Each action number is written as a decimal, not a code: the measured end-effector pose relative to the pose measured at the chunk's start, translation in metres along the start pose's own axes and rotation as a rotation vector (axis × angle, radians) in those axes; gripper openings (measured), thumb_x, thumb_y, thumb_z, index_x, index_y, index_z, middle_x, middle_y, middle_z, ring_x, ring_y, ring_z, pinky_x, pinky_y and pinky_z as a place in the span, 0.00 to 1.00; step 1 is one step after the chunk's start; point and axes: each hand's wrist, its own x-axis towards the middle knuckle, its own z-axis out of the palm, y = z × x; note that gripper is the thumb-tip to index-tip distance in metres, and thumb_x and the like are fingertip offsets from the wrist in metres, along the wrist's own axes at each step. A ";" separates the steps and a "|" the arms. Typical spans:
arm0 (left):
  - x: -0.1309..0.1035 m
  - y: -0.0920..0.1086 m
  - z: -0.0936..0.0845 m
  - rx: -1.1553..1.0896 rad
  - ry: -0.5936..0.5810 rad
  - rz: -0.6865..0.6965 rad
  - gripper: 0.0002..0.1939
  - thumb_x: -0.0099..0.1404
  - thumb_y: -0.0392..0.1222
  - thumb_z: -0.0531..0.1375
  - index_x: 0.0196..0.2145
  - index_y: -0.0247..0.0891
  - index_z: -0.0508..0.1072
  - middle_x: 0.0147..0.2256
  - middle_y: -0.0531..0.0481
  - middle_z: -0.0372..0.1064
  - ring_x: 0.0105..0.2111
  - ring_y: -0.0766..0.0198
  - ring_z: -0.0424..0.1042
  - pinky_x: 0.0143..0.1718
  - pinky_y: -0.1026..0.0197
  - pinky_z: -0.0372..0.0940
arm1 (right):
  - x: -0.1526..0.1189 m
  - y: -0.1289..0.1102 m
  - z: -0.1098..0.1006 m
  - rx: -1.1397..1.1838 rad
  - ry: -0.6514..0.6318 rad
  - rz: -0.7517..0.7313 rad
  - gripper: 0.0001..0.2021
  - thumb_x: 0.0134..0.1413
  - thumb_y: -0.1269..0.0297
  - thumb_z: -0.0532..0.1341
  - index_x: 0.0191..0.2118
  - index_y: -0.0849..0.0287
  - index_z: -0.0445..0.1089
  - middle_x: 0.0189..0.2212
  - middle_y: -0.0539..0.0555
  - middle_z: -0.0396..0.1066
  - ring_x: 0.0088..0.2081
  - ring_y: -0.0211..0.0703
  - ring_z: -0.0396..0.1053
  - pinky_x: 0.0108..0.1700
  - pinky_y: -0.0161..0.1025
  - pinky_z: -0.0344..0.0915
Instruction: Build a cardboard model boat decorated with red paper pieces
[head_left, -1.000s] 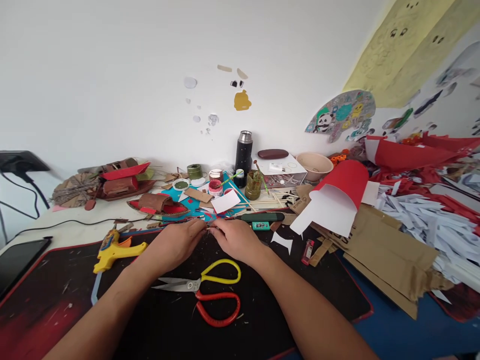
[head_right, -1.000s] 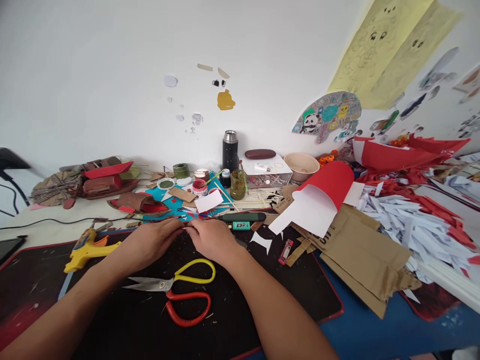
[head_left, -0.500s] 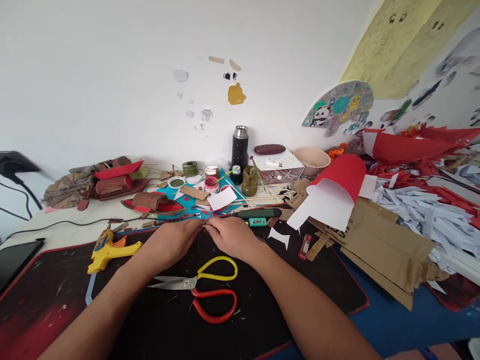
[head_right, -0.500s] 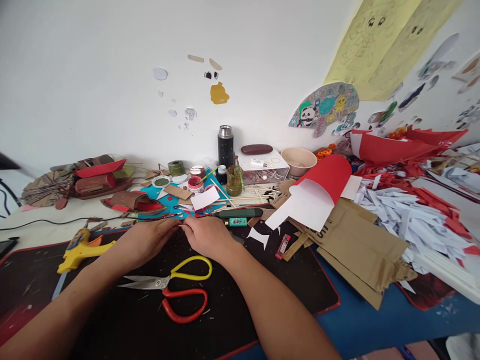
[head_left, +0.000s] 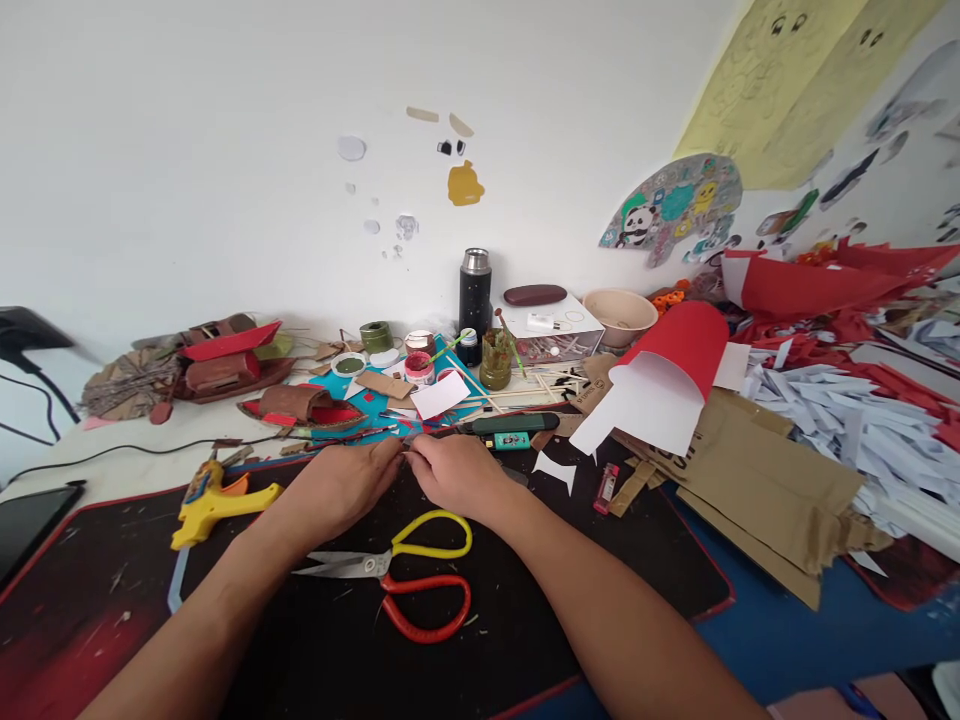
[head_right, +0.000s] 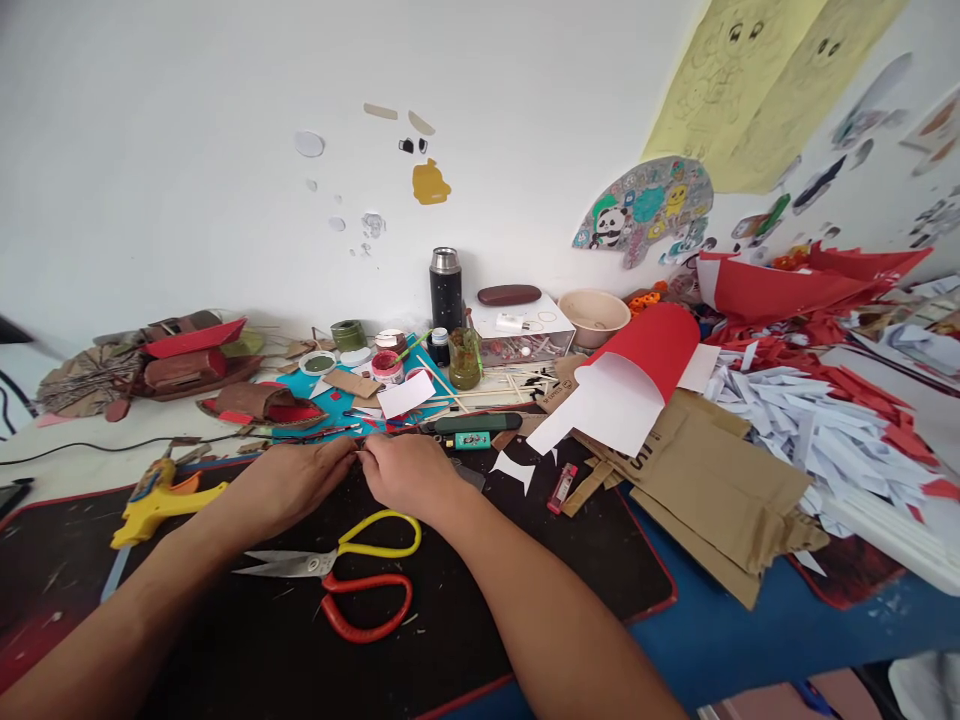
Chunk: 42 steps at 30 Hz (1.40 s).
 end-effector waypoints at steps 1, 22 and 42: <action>0.000 0.000 0.000 0.004 -0.002 0.003 0.19 0.80 0.43 0.45 0.52 0.38 0.73 0.35 0.41 0.81 0.32 0.47 0.81 0.31 0.55 0.66 | 0.000 0.000 0.000 -0.002 0.001 -0.001 0.15 0.78 0.59 0.53 0.47 0.59 0.76 0.38 0.59 0.83 0.38 0.52 0.79 0.36 0.42 0.59; 0.002 -0.002 0.011 -0.123 0.026 0.044 0.16 0.79 0.44 0.47 0.46 0.40 0.73 0.37 0.43 0.80 0.35 0.51 0.81 0.38 0.55 0.70 | 0.005 0.009 0.012 0.101 -0.026 -0.019 0.15 0.76 0.59 0.56 0.40 0.58 0.78 0.38 0.57 0.82 0.38 0.46 0.76 0.37 0.40 0.55; 0.005 -0.004 0.039 0.100 0.013 0.128 0.16 0.70 0.29 0.54 0.48 0.35 0.79 0.44 0.35 0.78 0.40 0.48 0.80 0.44 0.50 0.74 | 0.006 0.004 0.011 0.027 -0.062 0.047 0.16 0.74 0.60 0.56 0.42 0.59 0.80 0.42 0.61 0.84 0.43 0.51 0.80 0.42 0.41 0.64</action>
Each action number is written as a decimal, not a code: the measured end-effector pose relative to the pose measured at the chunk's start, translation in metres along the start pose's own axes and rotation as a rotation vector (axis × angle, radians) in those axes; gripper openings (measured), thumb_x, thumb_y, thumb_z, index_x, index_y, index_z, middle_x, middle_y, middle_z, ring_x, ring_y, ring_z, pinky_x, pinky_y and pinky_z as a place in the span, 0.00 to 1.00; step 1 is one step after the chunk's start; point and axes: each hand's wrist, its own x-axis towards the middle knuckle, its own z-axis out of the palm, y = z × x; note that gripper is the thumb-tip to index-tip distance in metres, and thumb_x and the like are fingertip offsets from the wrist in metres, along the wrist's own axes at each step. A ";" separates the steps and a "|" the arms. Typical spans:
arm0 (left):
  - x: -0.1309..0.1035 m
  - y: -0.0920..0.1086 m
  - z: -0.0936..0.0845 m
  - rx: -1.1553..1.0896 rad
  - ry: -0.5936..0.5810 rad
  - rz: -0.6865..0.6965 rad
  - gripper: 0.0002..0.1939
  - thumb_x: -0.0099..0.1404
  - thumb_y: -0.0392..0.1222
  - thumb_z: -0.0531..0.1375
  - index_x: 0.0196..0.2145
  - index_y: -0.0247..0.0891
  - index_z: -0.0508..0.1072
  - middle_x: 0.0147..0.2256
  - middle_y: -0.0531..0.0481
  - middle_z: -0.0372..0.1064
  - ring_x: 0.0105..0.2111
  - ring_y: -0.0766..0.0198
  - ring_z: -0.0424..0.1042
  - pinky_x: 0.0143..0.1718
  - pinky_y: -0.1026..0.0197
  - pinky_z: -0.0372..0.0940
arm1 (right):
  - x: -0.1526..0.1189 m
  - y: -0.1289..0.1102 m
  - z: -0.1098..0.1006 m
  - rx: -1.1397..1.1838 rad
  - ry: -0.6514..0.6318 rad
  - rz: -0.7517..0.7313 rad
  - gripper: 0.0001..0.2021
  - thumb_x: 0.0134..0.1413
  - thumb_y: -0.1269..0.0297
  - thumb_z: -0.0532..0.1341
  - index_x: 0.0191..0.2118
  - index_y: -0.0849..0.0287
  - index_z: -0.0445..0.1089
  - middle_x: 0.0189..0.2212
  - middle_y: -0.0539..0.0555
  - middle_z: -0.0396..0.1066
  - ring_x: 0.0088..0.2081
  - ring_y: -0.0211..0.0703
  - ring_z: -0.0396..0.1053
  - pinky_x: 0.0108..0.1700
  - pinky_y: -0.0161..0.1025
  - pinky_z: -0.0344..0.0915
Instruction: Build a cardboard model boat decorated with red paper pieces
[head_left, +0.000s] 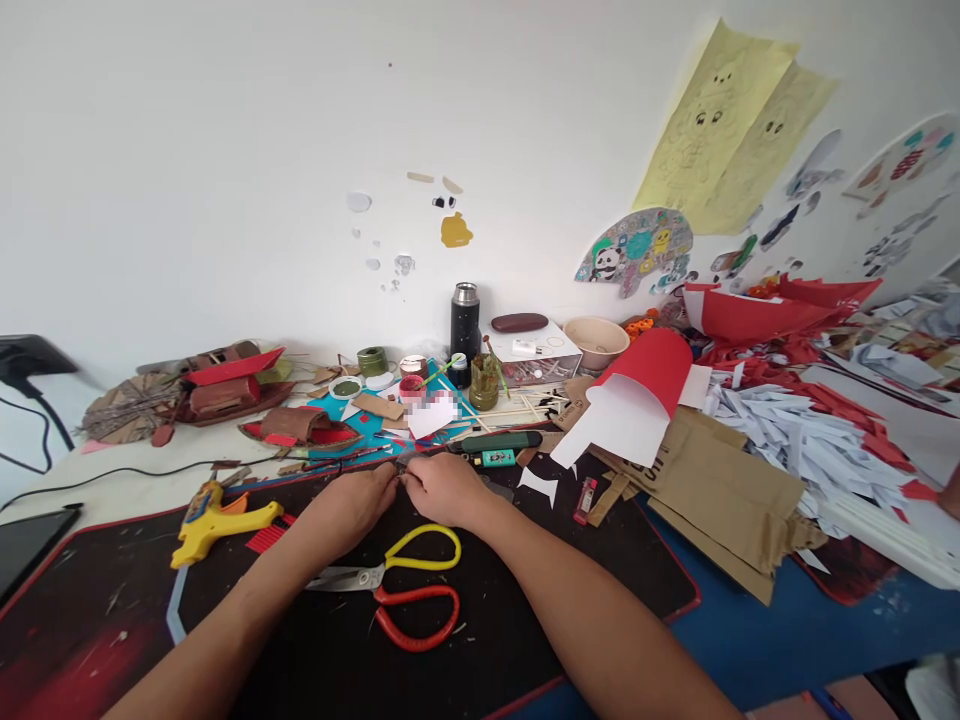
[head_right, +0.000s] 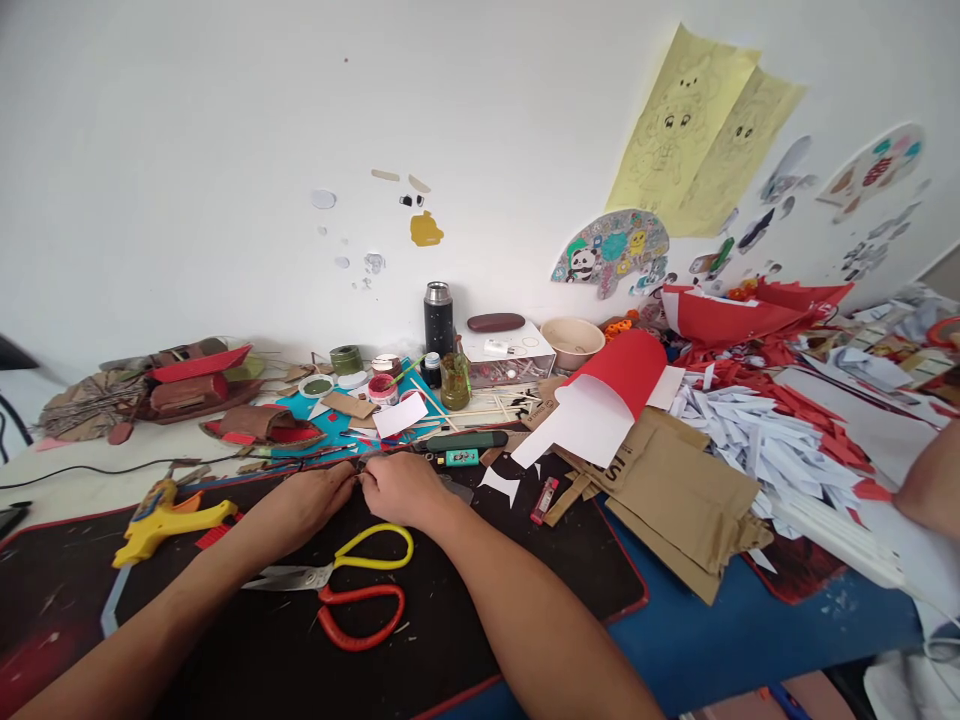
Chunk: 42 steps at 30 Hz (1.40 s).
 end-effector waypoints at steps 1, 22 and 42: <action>0.000 0.000 0.001 -0.008 0.008 -0.008 0.15 0.70 0.30 0.54 0.47 0.35 0.78 0.44 0.35 0.78 0.39 0.48 0.80 0.44 0.51 0.73 | 0.000 0.000 0.000 -0.003 0.000 0.002 0.16 0.74 0.59 0.56 0.42 0.59 0.80 0.42 0.61 0.84 0.43 0.52 0.80 0.43 0.41 0.65; 0.004 0.015 -0.009 -0.190 -0.021 -0.187 0.16 0.66 0.26 0.52 0.41 0.34 0.79 0.41 0.34 0.80 0.36 0.48 0.80 0.41 0.52 0.72 | -0.001 -0.006 0.005 0.008 0.005 0.025 0.16 0.73 0.60 0.56 0.44 0.61 0.81 0.42 0.65 0.83 0.43 0.56 0.80 0.45 0.44 0.68; -0.001 0.012 -0.051 -1.275 0.178 -0.475 0.28 0.63 0.70 0.62 0.36 0.39 0.77 0.29 0.49 0.79 0.29 0.56 0.78 0.32 0.57 0.74 | -0.002 0.008 0.004 0.991 -0.026 0.019 0.09 0.70 0.60 0.62 0.38 0.57 0.76 0.18 0.42 0.65 0.17 0.34 0.64 0.22 0.31 0.56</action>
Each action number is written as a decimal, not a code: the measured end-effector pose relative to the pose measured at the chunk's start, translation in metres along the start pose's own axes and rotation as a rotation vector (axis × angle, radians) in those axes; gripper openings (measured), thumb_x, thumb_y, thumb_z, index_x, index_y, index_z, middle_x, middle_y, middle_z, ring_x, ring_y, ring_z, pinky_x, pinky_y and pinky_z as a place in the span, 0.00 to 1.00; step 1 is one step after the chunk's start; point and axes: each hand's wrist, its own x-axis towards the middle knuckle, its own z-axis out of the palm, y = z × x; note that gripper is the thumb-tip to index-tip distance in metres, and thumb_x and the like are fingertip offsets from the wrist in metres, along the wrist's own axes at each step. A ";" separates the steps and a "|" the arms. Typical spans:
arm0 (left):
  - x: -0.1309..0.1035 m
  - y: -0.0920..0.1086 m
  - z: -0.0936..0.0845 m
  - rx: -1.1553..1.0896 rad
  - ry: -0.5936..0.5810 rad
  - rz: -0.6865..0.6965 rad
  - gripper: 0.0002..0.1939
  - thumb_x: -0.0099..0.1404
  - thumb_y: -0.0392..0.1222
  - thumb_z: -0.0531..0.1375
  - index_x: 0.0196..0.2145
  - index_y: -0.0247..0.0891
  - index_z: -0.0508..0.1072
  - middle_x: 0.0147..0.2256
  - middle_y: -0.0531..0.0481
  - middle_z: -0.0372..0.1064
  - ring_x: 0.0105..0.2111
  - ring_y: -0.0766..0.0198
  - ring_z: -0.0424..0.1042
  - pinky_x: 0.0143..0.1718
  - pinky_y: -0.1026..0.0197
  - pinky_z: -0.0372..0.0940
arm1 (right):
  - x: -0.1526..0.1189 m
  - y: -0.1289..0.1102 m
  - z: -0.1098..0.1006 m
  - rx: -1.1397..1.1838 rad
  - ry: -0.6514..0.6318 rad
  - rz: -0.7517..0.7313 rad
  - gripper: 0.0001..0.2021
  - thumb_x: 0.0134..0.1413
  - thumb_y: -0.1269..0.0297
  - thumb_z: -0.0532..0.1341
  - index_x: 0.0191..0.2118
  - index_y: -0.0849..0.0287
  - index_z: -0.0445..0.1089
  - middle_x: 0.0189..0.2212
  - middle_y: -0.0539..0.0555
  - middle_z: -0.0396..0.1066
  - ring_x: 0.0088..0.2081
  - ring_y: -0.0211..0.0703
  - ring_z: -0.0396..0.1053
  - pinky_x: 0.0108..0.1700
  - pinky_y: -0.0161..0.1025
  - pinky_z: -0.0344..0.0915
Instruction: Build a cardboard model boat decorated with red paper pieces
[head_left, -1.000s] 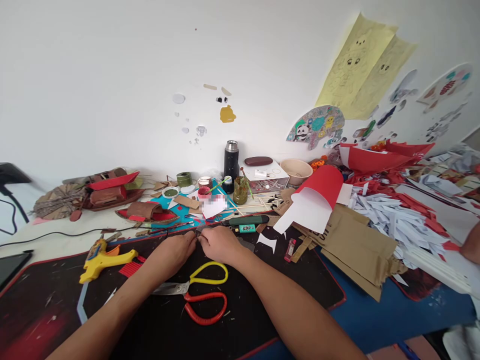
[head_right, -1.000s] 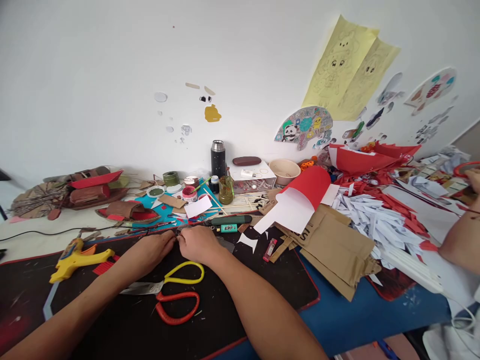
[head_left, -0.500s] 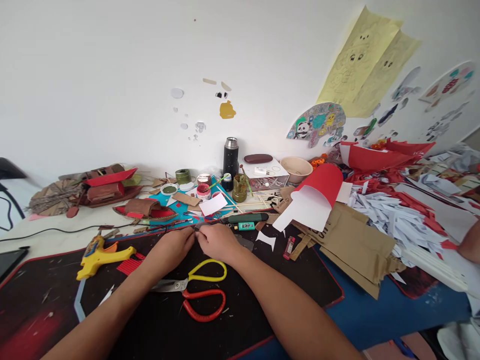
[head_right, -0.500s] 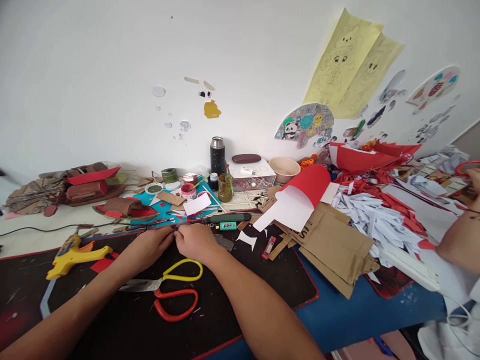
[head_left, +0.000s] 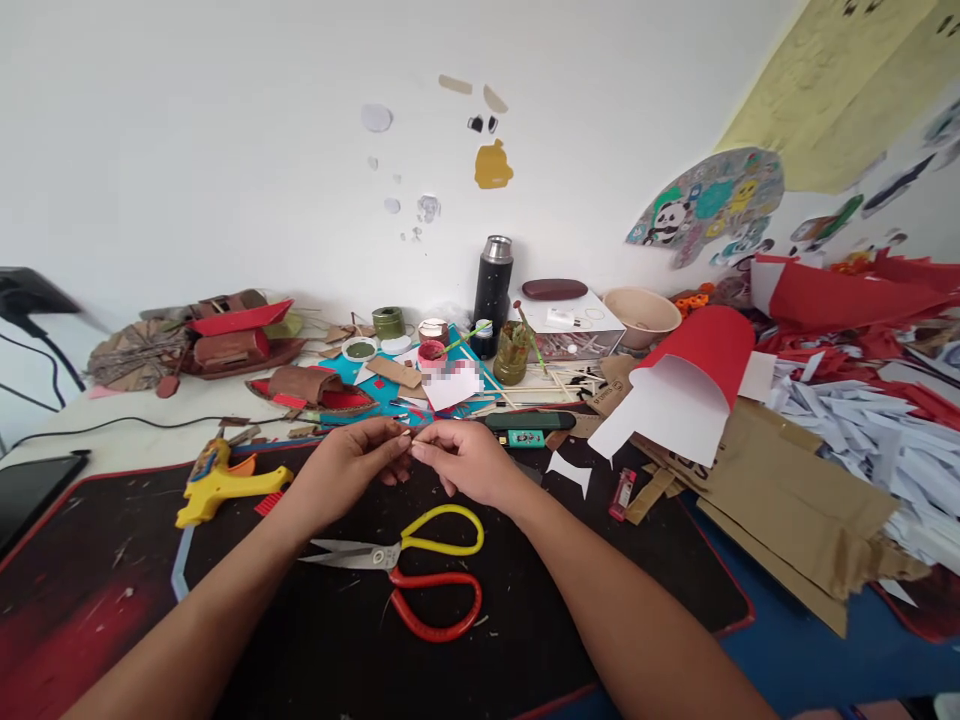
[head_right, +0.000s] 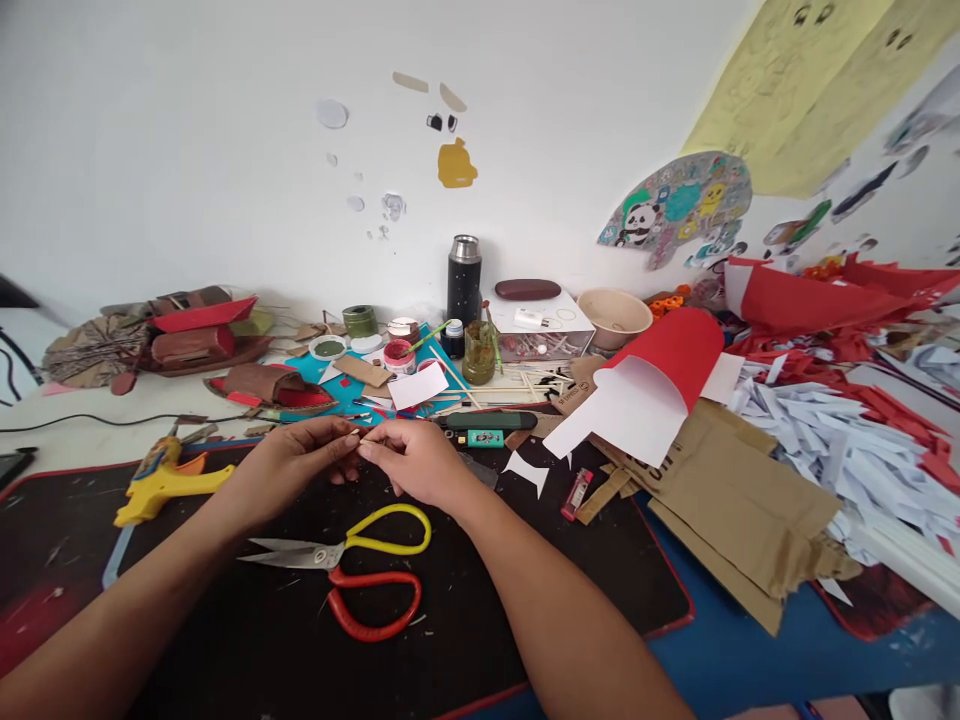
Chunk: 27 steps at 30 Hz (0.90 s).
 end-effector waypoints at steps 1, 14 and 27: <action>0.000 0.000 0.000 0.004 -0.001 0.007 0.27 0.64 0.69 0.62 0.36 0.39 0.77 0.29 0.49 0.78 0.29 0.57 0.78 0.32 0.57 0.73 | 0.000 0.001 0.000 -0.007 0.006 0.000 0.09 0.69 0.60 0.63 0.39 0.57 0.76 0.18 0.42 0.65 0.17 0.34 0.64 0.22 0.31 0.56; -0.005 0.002 -0.001 0.573 0.114 0.066 0.24 0.73 0.55 0.46 0.23 0.43 0.66 0.20 0.54 0.64 0.24 0.60 0.64 0.27 0.59 0.55 | 0.002 0.002 -0.002 0.095 0.059 0.017 0.17 0.70 0.51 0.58 0.34 0.59 0.73 0.13 0.41 0.59 0.13 0.34 0.60 0.21 0.31 0.53; -0.004 -0.015 0.012 0.746 -0.028 0.239 0.10 0.72 0.39 0.60 0.39 0.42 0.83 0.40 0.46 0.82 0.39 0.52 0.81 0.39 0.58 0.68 | 0.002 -0.004 -0.001 0.145 0.084 0.023 0.18 0.65 0.48 0.59 0.36 0.59 0.73 0.13 0.41 0.60 0.13 0.33 0.57 0.21 0.32 0.54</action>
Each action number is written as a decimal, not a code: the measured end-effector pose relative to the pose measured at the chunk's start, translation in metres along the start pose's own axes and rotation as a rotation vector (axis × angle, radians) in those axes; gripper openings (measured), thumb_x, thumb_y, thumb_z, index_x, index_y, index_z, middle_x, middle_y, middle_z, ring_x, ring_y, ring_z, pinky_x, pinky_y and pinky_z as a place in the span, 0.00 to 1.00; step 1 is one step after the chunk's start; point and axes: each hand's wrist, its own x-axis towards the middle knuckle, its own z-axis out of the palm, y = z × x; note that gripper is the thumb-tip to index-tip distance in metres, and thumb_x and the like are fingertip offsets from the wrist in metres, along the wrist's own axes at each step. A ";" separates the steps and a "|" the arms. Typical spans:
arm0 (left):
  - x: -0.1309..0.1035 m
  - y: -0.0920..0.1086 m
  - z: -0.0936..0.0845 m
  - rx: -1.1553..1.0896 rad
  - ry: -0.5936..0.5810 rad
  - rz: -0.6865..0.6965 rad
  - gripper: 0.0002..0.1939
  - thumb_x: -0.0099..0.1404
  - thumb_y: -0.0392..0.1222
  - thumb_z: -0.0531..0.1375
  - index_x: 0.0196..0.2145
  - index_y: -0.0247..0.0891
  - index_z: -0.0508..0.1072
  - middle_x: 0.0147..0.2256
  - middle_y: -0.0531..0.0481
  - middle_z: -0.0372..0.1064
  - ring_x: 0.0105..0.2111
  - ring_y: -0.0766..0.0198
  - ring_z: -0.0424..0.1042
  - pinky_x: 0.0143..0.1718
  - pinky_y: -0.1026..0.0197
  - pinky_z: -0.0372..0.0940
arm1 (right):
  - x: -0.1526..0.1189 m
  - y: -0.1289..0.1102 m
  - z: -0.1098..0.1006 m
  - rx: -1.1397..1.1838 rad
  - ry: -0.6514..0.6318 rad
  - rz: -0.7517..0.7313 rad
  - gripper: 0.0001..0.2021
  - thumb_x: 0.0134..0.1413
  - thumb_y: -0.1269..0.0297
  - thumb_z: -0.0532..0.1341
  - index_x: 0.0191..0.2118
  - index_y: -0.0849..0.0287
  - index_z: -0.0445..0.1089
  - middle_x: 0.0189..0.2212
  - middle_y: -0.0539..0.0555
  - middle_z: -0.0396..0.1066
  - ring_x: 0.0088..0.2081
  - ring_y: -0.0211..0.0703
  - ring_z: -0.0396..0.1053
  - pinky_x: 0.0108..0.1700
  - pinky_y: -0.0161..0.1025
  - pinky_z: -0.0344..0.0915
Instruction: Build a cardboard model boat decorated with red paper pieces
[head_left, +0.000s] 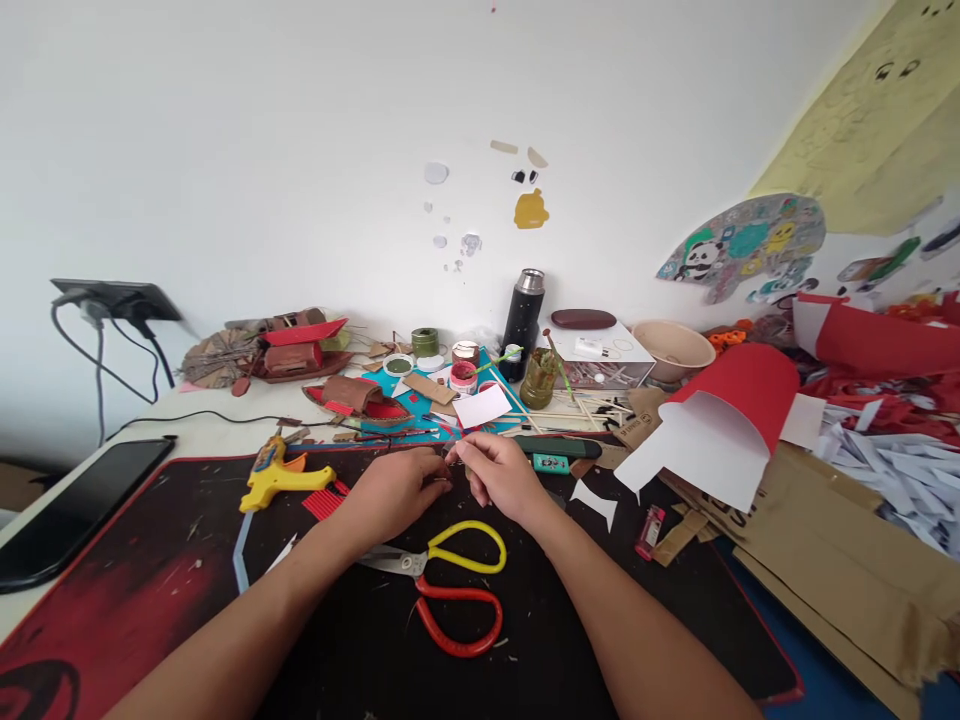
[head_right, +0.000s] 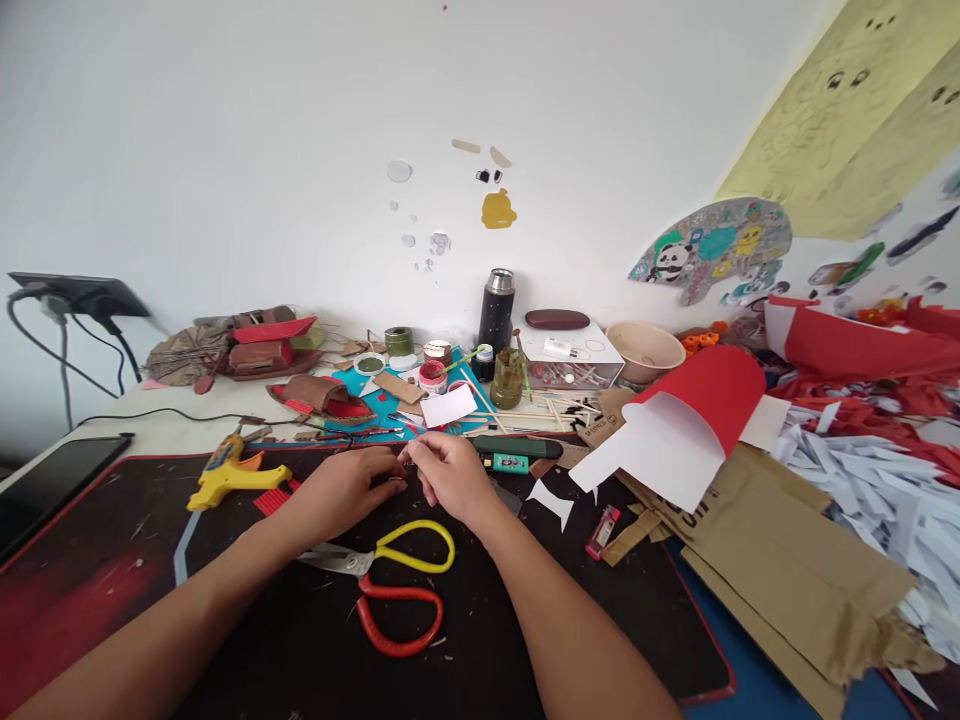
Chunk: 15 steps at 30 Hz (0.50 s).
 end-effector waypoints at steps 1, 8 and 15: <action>0.000 0.000 0.001 0.003 -0.007 0.008 0.10 0.72 0.38 0.60 0.39 0.42 0.83 0.41 0.46 0.83 0.41 0.52 0.81 0.41 0.58 0.69 | 0.000 0.000 0.000 -0.007 -0.001 -0.003 0.18 0.65 0.48 0.59 0.36 0.59 0.73 0.13 0.41 0.60 0.14 0.33 0.57 0.21 0.32 0.54; -0.002 0.003 0.002 -0.021 -0.007 0.095 0.19 0.70 0.31 0.58 0.51 0.48 0.82 0.51 0.46 0.80 0.52 0.53 0.79 0.56 0.56 0.70 | 0.000 0.002 0.001 0.004 -0.016 0.010 0.20 0.64 0.44 0.61 0.38 0.58 0.73 0.13 0.40 0.60 0.14 0.33 0.57 0.19 0.33 0.52; -0.004 -0.008 -0.013 -0.155 0.034 0.024 0.17 0.70 0.42 0.62 0.56 0.44 0.77 0.51 0.44 0.79 0.49 0.48 0.79 0.52 0.50 0.71 | 0.003 0.004 -0.001 0.154 0.008 0.059 0.27 0.60 0.37 0.63 0.40 0.60 0.76 0.14 0.41 0.60 0.13 0.33 0.57 0.17 0.33 0.50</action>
